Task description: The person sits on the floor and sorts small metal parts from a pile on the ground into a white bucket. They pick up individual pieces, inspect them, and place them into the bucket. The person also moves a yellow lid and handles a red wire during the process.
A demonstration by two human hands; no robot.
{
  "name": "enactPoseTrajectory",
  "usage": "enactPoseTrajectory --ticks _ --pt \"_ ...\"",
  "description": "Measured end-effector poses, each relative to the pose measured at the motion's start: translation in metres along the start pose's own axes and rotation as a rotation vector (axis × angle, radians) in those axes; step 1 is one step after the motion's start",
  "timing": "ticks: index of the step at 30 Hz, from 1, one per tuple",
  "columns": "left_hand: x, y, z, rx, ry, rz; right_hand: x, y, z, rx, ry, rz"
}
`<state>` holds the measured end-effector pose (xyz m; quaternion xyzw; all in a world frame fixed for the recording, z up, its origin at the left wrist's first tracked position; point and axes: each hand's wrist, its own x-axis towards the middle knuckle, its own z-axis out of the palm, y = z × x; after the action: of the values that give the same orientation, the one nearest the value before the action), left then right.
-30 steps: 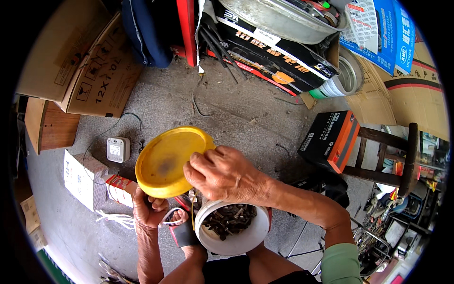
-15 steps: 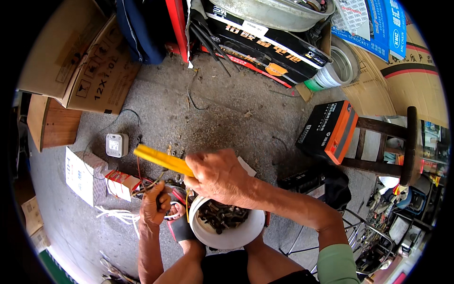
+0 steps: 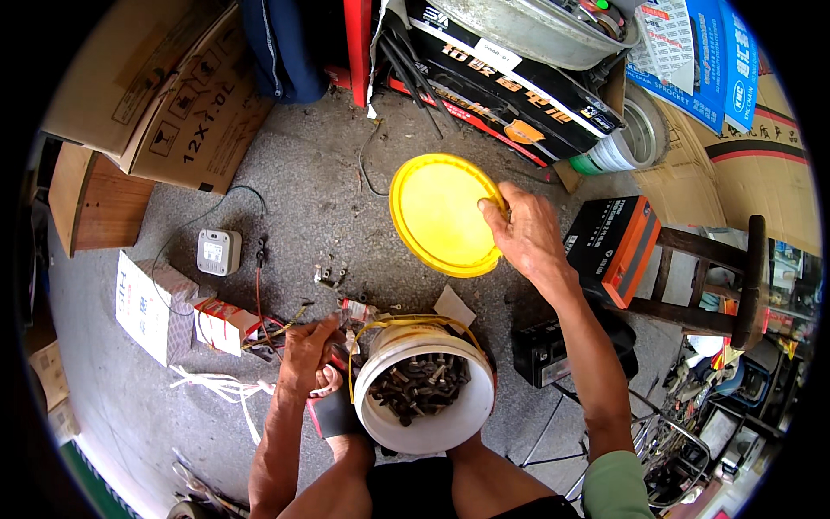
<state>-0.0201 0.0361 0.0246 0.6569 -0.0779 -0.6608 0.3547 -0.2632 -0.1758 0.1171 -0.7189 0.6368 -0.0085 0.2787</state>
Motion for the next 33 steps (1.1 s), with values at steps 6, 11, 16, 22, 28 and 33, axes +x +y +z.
enactPoseTrajectory --ticks 6,11,16,22,28,33 --pt "0.002 0.006 -0.017 -0.354 -0.003 -0.039 0.011 -0.029 0.045 -0.31 0.394 -0.613" --pt "-0.006 -0.004 -0.006 -0.27 -0.115 -0.275 0.009 -0.079 0.14 -0.033 -0.236 -0.967" --pt "-0.003 -0.029 0.011 0.002 -0.079 -0.144 0.015 -0.089 0.191 -0.178 -0.308 -1.119" --pt "0.009 -0.044 0.014 0.021 0.014 -0.147 0.022 -0.084 0.192 -0.083 -0.31 -1.035" --pt "0.008 -0.013 -0.019 -0.173 0.209 -0.144 0.048 -0.067 0.16 0.714 -0.631 -0.258" --pt "0.013 -0.002 -0.067 -0.12 0.426 0.004 0.046 -0.051 0.153 0.43 -0.557 -0.42"
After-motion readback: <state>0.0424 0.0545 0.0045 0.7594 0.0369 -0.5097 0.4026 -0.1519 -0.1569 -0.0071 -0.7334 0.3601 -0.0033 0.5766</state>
